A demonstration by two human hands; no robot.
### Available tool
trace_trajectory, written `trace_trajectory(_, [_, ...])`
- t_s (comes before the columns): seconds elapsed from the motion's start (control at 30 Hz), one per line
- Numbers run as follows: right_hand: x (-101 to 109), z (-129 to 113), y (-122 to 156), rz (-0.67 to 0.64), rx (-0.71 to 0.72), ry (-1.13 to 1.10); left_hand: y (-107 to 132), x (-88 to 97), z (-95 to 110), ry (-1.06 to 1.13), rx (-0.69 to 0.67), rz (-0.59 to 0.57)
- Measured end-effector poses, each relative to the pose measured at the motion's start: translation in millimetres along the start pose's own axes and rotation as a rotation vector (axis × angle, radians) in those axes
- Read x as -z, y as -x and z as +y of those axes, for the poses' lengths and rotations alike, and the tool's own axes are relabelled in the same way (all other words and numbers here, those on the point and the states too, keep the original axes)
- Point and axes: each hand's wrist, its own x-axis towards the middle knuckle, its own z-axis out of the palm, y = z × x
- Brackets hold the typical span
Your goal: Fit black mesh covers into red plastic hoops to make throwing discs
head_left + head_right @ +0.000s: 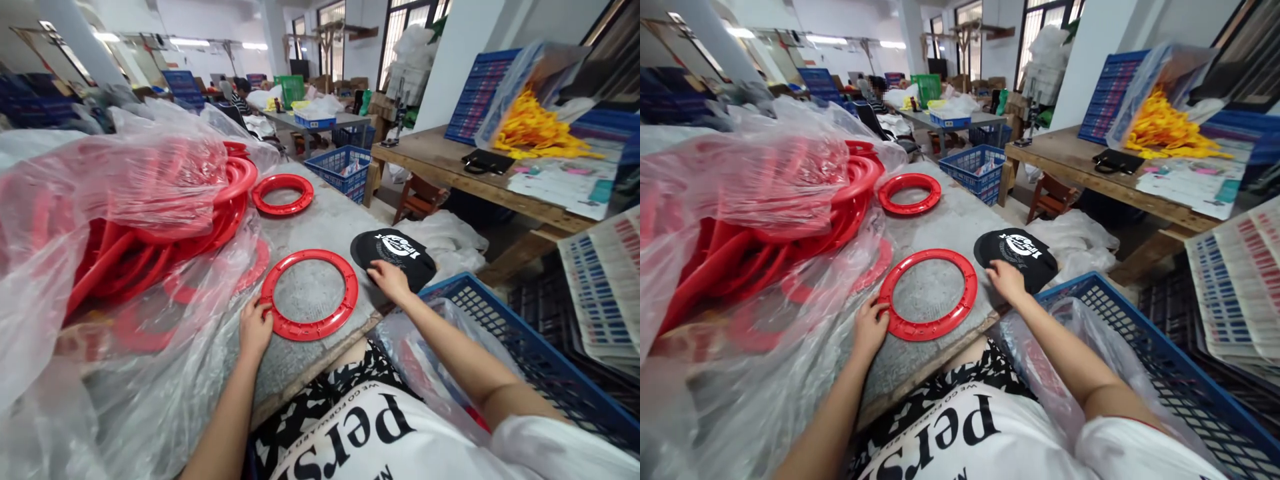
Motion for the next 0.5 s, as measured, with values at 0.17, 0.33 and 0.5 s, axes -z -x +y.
trace_trajectory(0.17, [33,27,-45,0.091,0.119,0.342,24,5.0,10,-0.063,-0.030,-0.023])
trace_trajectory(0.33, [19,44,-45,0.046,0.006,0.315,63,13.5,23,-0.125,-0.005,-0.018])
trace_trajectory(0.5, [34,30,-67,0.108,-0.072,0.242,93,21.2,38,-0.161,0.034,-0.027])
